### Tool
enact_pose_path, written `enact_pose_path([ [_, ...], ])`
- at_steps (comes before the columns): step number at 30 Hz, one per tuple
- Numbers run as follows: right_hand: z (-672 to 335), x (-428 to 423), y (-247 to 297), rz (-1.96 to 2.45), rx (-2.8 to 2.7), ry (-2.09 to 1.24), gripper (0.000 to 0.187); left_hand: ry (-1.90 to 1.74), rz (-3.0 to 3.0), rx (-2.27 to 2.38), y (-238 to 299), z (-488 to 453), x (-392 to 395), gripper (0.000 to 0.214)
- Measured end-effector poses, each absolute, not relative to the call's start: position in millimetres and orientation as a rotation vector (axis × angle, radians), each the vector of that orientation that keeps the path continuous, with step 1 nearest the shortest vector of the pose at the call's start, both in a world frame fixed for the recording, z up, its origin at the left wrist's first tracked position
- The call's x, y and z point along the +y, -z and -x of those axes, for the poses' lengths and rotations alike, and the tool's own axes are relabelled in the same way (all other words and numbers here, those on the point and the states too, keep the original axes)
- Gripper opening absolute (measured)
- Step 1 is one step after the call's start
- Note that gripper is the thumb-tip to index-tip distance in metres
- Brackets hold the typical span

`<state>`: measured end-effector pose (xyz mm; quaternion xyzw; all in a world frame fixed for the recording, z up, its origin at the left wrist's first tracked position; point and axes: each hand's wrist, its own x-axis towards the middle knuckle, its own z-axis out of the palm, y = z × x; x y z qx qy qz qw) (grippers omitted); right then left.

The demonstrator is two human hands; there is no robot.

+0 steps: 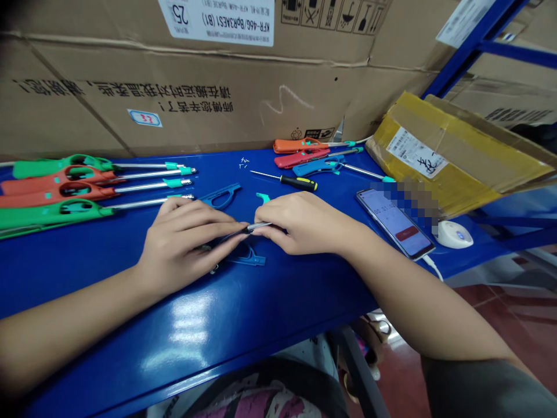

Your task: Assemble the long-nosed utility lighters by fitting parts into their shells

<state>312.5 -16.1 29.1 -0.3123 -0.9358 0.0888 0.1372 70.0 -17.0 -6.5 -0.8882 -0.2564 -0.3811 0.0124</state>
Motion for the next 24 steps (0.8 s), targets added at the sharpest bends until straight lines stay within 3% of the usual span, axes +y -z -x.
enact_pose_path([
  [24,-308.1,-17.9,-27.2,0.729,-2.673,0.119,0.028,1.345,2.817,-0.788,5.5,-70.5,-18.0,0.007],
])
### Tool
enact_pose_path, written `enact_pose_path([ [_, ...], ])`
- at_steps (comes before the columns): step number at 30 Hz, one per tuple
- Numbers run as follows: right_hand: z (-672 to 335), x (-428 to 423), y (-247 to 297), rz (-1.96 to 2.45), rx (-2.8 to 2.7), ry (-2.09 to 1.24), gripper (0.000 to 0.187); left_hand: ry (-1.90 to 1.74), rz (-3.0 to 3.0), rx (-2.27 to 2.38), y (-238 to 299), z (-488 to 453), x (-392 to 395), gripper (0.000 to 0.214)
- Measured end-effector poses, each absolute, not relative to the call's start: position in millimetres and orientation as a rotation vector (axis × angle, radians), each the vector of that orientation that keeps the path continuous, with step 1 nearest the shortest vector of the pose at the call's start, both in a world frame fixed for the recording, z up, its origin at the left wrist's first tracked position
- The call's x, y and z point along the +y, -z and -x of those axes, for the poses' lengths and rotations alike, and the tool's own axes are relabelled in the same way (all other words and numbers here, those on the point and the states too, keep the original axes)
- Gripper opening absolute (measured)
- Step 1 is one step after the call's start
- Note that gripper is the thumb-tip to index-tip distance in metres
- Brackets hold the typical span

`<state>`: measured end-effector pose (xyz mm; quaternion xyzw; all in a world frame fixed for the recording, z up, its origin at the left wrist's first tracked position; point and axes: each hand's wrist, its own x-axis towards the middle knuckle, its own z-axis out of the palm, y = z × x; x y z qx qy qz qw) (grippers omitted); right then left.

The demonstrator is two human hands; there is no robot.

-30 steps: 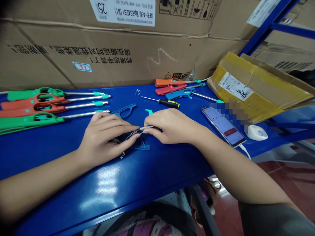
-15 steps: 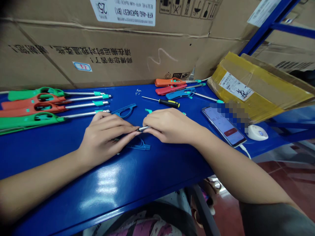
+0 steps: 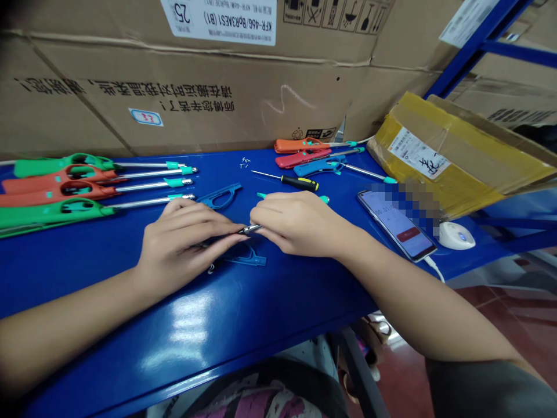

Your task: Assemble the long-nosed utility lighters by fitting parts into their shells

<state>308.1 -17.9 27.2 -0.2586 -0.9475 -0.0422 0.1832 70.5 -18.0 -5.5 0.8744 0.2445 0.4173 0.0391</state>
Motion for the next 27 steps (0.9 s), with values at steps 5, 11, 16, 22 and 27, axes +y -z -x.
enact_pose_path([
  [5,-307.4,-18.1,-27.5,0.75,-2.681,0.179,0.031,-1.248,-2.653,0.765,6.0,-70.5,-17.4,0.008],
  [11,-307.3,-19.0,-28.7,0.76,-2.682,0.211,0.031,-1.247,-2.643,0.761,5.6,-71.1,-17.1,0.008],
  [16,-306.2,-19.3,-27.1,0.743,-2.674,0.231,0.031,-1.244,-2.642,0.757,7.0,-71.1,-16.3,0.007],
  [22,-305.1,-19.8,-25.1,0.734,-2.65,0.238,0.029,-1.299,-2.673,0.737,8.6,-70.7,-16.7,0.006],
  [27,-303.4,-20.0,-22.1,0.703,-2.653,0.203,0.027,-1.3,-2.683,0.728,7.3,-71.5,-17.6,0.004],
])
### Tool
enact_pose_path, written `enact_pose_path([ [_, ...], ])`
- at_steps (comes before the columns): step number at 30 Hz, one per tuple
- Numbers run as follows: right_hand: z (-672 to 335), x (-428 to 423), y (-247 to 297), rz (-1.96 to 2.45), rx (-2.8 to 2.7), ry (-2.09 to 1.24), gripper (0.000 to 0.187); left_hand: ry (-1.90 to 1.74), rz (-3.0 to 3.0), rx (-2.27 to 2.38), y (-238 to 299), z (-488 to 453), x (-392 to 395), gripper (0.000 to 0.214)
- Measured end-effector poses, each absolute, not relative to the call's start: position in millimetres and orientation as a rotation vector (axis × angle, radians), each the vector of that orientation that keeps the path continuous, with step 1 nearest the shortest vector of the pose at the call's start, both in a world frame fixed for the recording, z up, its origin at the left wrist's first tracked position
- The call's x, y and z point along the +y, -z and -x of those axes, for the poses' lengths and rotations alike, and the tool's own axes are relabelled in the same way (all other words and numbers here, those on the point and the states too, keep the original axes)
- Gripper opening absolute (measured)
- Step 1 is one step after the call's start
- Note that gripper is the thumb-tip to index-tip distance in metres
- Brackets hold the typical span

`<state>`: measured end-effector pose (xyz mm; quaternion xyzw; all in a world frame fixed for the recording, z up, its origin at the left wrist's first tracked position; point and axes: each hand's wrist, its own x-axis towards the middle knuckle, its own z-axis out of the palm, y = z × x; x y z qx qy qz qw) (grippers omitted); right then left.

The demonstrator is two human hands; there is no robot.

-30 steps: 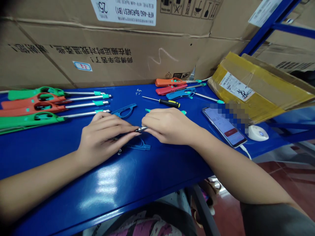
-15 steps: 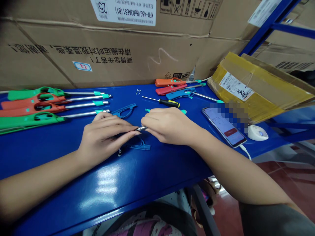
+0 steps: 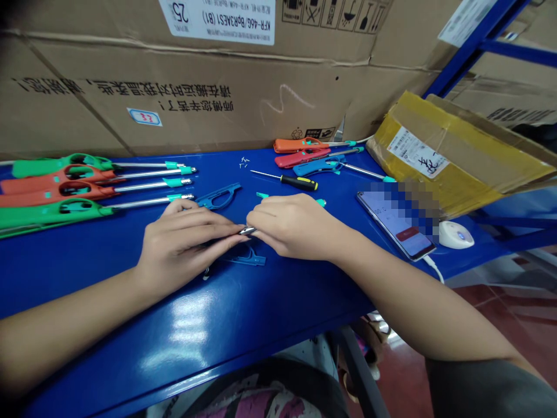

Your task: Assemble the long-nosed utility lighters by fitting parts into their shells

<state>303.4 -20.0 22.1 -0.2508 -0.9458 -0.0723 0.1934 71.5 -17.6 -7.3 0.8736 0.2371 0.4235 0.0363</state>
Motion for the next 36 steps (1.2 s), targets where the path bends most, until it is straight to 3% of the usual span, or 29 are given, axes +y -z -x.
enact_pose_path([
  [14,-303.5,-19.4,-23.2,0.666,-2.661,0.294,0.033,-1.261,-2.539,0.712,8.6,-73.5,-15.4,0.006],
  [27,-303.6,-23.0,-24.3,0.55,-2.704,0.481,0.025,-1.2,-2.505,0.691,8.7,-73.8,-14.9,0.01],
  [36,-302.8,-22.6,-27.9,0.594,-2.695,0.403,0.03,-1.172,-2.501,0.673,2.7,-75.2,-18.1,0.013],
])
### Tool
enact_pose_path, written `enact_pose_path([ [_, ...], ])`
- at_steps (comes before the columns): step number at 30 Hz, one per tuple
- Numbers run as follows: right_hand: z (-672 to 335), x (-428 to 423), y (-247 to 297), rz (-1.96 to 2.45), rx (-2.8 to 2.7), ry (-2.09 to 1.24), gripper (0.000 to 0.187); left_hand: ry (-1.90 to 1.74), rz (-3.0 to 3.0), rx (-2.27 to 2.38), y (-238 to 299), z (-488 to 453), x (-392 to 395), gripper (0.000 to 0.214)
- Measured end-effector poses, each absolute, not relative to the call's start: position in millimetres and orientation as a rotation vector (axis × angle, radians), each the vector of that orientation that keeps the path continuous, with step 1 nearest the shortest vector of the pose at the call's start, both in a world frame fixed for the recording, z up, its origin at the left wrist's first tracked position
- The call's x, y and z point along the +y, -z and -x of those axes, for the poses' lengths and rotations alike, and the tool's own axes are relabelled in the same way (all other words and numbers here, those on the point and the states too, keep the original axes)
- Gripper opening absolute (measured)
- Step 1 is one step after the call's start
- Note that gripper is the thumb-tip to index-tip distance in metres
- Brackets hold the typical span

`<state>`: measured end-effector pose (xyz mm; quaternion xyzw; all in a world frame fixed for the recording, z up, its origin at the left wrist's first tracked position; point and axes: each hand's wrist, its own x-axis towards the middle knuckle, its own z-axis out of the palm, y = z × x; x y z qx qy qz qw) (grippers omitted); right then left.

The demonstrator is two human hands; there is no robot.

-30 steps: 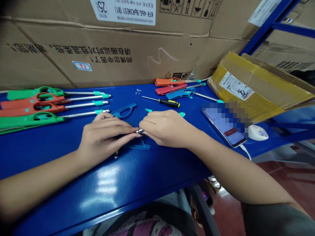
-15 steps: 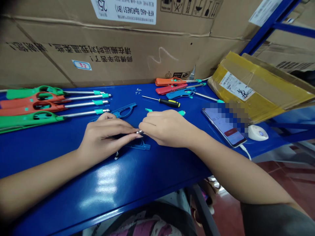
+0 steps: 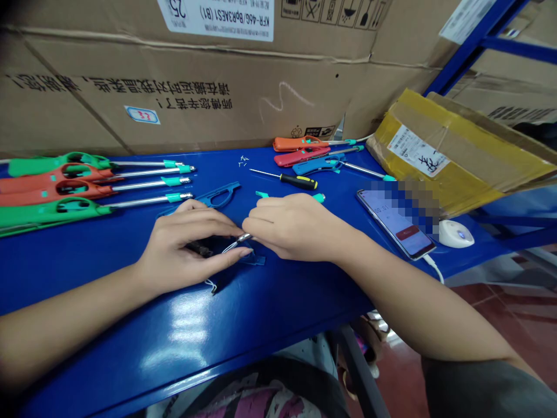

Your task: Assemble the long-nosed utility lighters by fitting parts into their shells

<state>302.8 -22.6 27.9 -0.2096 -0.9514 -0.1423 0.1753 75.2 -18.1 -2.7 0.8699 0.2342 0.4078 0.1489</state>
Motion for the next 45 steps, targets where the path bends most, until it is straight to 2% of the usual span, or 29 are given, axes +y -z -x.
enact_pose_path([
  [3,-303.5,-22.1,-29.7,0.624,-2.69,0.346,0.031,-1.156,-2.504,0.653,1.0,-74.5,-19.8,0.005],
  [21,-304.5,-22.5,-24.8,0.647,-2.657,-0.111,0.015,-1.114,-2.44,0.578,-0.8,-73.6,-17.4,0.008],
  [30,-304.8,-20.8,-24.5,0.647,-2.644,-0.142,0.015,-1.115,-2.451,0.597,-1.5,-74.0,-17.8,0.01],
  [40,-305.1,-20.3,-24.4,0.649,-2.641,-0.126,0.015,-1.16,-2.462,0.603,0.2,-74.8,-18.2,0.002],
  [45,-304.5,-21.4,-25.3,0.649,-2.644,-0.086,0.016,-1.114,-2.47,0.623,-1.3,-74.3,-17.2,0.011],
])
